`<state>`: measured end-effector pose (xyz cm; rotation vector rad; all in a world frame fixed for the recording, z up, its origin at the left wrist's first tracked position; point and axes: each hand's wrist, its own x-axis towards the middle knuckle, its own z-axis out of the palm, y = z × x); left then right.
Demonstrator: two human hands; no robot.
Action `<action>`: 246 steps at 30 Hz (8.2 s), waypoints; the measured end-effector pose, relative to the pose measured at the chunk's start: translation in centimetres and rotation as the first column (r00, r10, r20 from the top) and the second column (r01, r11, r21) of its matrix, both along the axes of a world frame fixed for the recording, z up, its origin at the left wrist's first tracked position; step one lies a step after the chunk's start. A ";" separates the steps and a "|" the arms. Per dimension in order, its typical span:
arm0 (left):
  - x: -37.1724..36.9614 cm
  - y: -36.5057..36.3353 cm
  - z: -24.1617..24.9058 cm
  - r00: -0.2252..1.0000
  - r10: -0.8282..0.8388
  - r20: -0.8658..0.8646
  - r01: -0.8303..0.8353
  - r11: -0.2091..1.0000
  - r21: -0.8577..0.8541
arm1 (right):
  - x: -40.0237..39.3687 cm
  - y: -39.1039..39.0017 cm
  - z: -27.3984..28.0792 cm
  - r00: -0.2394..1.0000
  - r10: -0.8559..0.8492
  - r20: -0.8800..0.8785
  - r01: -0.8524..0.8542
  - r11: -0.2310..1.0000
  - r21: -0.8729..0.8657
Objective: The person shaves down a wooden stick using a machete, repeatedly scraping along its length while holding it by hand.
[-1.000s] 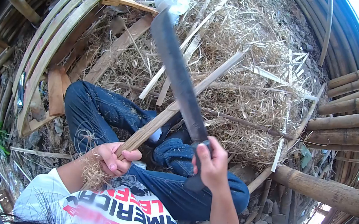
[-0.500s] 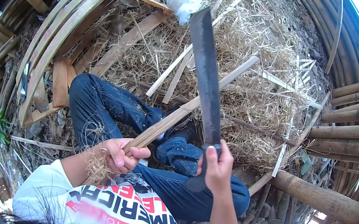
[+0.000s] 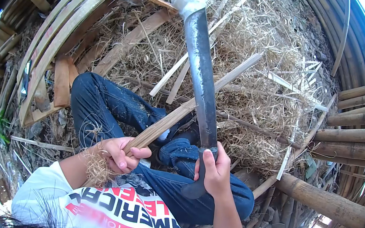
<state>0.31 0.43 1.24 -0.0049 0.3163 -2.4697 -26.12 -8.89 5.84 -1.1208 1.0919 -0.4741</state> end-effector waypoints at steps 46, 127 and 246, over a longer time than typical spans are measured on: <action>-0.3 0.0 -0.4 0.979 -0.025 0.203 0.048 0.993 -0.111 | 0.5 0.4 -0.3 0.998 0.030 -0.060 -0.030 1.000 0.002; 0.0 0.1 0.3 0.978 -0.053 0.203 0.071 0.994 -0.082 | 1.2 0.9 -3.1 0.778 -0.156 -0.608 -0.508 0.414 -0.756; -1.0 -5.7 2.7 0.967 -0.210 0.143 0.231 0.960 -0.158 | -11.9 -13.3 3.5 0.511 -0.602 -0.613 0.103 0.751 -0.652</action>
